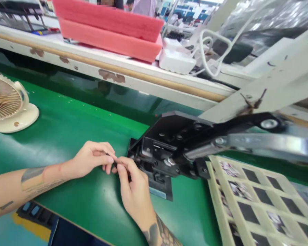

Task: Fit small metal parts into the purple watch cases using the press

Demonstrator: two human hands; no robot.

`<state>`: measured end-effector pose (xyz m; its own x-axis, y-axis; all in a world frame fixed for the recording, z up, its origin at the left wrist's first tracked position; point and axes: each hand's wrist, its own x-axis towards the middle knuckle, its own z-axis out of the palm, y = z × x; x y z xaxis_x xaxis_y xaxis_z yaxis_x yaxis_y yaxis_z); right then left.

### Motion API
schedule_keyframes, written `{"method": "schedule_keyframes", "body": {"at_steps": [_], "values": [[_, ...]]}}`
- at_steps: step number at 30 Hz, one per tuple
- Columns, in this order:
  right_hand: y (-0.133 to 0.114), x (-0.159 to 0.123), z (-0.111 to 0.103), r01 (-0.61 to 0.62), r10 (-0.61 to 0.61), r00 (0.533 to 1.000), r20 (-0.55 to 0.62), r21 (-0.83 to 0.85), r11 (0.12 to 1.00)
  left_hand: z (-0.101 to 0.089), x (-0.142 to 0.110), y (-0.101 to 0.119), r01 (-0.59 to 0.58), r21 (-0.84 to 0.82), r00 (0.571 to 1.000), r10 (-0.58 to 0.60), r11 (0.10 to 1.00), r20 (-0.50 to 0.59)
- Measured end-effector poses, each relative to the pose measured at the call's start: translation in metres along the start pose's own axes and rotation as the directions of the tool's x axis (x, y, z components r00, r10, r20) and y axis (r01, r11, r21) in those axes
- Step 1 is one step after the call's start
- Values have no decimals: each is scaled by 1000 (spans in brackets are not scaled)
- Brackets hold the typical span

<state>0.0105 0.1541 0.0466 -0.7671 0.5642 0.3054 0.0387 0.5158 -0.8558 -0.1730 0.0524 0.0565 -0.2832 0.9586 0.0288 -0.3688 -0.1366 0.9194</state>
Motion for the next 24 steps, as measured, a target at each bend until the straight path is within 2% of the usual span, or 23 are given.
{"method": "schedule_keyframes", "body": {"at_steps": [3, 6, 11, 20, 24], "values": [[-3, -1, -1, 31, -33, 998, -56, -38, 999, 0, -1, 4, -55, 11, 998, 55, 998, -38], [-7, 1, -3, 92, -102, 992, -78, -126, 988, 1, -2, 6, -65, 23, 997, 66, 998, -27], [-10, 1, -3, 111, -116, 993, -35, -136, 985, -1, -2, 6, -61, 93, 998, 62, 994, -5], [-6, -3, 0, 175, -183, 983, -33, -164, 971, 6, -11, 14, -76, 258, 997, 81, 963, -11], [-2, -4, 2, 205, -213, 977, 1, -267, 941, 4, -14, 18, -122, 371, 992, 124, 920, 17]]}}
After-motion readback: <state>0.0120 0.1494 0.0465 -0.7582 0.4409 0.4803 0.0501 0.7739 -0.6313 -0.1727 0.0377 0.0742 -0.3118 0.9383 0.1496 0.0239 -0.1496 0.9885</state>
